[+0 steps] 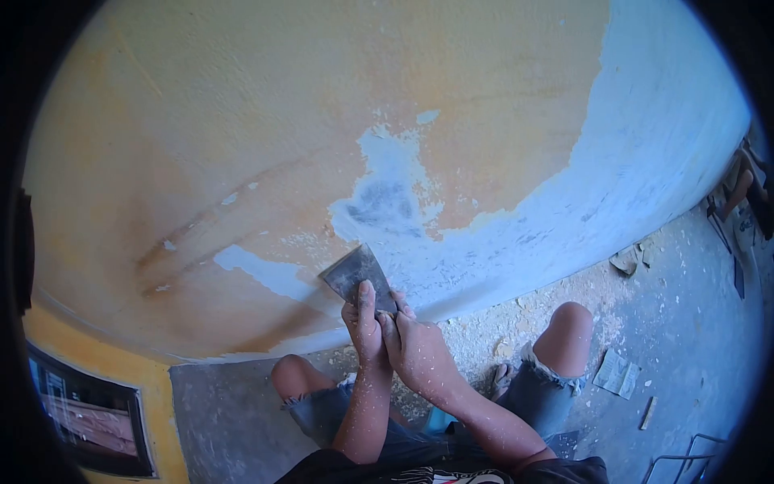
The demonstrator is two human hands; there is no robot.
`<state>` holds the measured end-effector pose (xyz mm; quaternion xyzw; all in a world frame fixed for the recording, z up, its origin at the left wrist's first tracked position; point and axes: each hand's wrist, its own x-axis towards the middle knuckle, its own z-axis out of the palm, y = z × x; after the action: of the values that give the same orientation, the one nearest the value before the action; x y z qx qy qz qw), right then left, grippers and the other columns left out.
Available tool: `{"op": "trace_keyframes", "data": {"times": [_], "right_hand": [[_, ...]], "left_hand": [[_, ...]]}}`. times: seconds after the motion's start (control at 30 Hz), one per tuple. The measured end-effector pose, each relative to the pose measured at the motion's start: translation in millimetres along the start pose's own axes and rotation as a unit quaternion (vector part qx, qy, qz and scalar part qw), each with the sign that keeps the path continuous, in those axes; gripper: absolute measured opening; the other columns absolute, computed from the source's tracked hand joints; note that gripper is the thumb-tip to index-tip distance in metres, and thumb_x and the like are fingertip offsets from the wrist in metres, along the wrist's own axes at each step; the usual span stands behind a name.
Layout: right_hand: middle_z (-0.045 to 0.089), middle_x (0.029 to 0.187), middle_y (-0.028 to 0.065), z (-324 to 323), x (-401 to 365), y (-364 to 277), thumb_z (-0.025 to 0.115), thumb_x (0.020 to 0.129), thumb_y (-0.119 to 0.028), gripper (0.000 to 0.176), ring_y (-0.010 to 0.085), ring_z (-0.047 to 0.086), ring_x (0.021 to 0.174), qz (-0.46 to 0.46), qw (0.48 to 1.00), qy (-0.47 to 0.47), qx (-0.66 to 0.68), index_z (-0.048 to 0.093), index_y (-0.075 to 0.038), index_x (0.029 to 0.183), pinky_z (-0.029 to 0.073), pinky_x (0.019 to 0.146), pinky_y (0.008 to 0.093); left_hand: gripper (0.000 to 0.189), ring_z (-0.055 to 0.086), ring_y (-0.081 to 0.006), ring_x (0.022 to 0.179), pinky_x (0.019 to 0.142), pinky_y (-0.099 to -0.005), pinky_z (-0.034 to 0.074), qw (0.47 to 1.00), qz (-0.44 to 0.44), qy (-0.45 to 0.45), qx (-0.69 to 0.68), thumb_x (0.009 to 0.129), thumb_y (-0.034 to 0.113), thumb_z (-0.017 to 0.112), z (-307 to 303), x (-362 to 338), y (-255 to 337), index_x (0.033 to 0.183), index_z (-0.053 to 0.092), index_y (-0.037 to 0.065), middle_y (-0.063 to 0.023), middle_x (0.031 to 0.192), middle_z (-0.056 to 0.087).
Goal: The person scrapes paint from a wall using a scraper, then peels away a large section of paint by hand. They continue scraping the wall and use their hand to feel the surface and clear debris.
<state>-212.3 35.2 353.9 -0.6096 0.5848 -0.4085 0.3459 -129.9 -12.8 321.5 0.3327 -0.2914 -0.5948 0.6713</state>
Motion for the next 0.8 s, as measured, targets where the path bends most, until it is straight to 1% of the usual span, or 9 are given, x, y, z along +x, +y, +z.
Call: {"op": "trace_keyframes", "data": {"times": [0.07,0.13,0.23,0.27,0.37,0.4,0.53,0.7,0.8], "right_hand": [[0.06,0.079,0.0337,3,4,4,0.051,0.095,-0.014,0.027,0.0474,0.061,0.071,-0.01,1.0,0.004,0.004,0.061,0.01,0.092,0.047,0.061,0.0503],[0.06,0.081,0.0335,5,9,4,0.051,0.095,-0.014,0.027,0.0473,0.061,0.07,-0.01,1.0,0.008,0.005,0.061,0.01,0.093,0.047,0.061,0.0503],[0.06,0.081,0.0313,0,17,-8,0.051,0.095,-0.016,0.026,0.0468,0.061,0.07,-0.036,0.999,-0.016,-0.006,0.059,0.009,0.093,0.047,0.062,0.0507],[0.06,0.081,0.0313,-2,12,-3,0.051,0.095,-0.016,0.026,0.0468,0.061,0.07,-0.035,0.999,-0.01,-0.009,0.059,0.009,0.093,0.047,0.062,0.0507],[0.059,0.078,0.0307,-3,-13,40,0.051,0.096,-0.016,0.027,0.0472,0.059,0.068,-0.003,0.997,0.069,0.039,0.059,0.008,0.088,0.045,0.06,0.0498],[0.059,0.078,0.0307,-7,-19,55,0.05,0.097,-0.016,0.028,0.0471,0.059,0.067,0.006,0.994,0.096,0.049,0.059,0.008,0.086,0.045,0.059,0.0492],[0.058,0.076,0.0309,-28,-16,81,0.05,0.097,-0.017,0.03,0.047,0.059,0.067,0.032,0.995,0.095,0.009,0.058,0.009,0.083,0.044,0.059,0.0478],[0.056,0.071,0.0316,-29,-6,87,0.051,0.097,-0.017,0.032,0.0478,0.058,0.067,0.018,0.995,0.082,0.049,0.058,0.01,0.08,0.044,0.057,0.0472],[0.056,0.072,0.0319,-27,1,87,0.051,0.097,-0.017,0.032,0.0474,0.058,0.067,0.008,0.995,0.083,0.05,0.058,0.01,0.081,0.044,0.057,0.0471]], "left_hand": [[0.03,0.061,-0.016,0.059,0.053,-0.0295,0.051,1.0,-0.018,0.003,-0.008,0.097,0.025,0.056,1,4,-2,0.088,0.061,-0.004,-0.0113,0.074,0.065],[0.032,0.061,-0.017,0.058,0.051,-0.0302,0.051,0.999,0.036,-0.013,0.026,0.097,0.026,0.056,4,10,7,0.089,0.059,-0.004,-0.0118,0.073,0.064],[0.033,0.061,-0.0188,0.055,0.051,-0.0309,0.052,0.999,0.041,-0.017,-0.019,0.097,0.027,0.056,12,11,21,0.087,0.058,-0.005,-0.0124,0.072,0.064],[0.034,0.061,-0.0189,0.056,0.051,-0.0308,0.052,0.999,0.04,-0.015,-0.033,0.097,0.027,0.056,13,10,17,0.087,0.058,-0.005,-0.0123,0.072,0.064],[0.031,0.063,-0.0177,0.059,0.053,-0.029,0.052,0.995,-0.013,-0.005,0.097,0.096,0.025,0.059,11,-10,-27,0.088,0.064,-0.005,-0.0125,0.076,0.067],[0.027,0.063,-0.0159,0.06,0.054,-0.0285,0.053,0.993,-0.032,-0.038,0.11,0.096,0.021,0.06,5,-12,-48,0.09,0.065,-0.004,-0.0129,0.078,0.068],[0.024,0.063,-0.0145,0.063,0.057,-0.0278,0.053,0.993,-0.037,-0.057,0.095,0.096,0.018,0.059,25,-11,-73,0.089,0.065,-0.004,-0.012,0.079,0.069],[0.023,0.063,-0.0141,0.063,0.057,-0.0275,0.052,0.994,-0.039,-0.044,0.09,0.096,0.017,0.059,24,-7,-74,0.088,0.065,-0.004,-0.0117,0.079,0.069],[0.024,0.063,-0.0144,0.062,0.057,-0.0277,0.051,0.993,0.002,-0.03,0.117,0.096,0.018,0.059,29,0,-72,0.087,0.064,-0.004,-0.0119,0.078,0.069]]}}
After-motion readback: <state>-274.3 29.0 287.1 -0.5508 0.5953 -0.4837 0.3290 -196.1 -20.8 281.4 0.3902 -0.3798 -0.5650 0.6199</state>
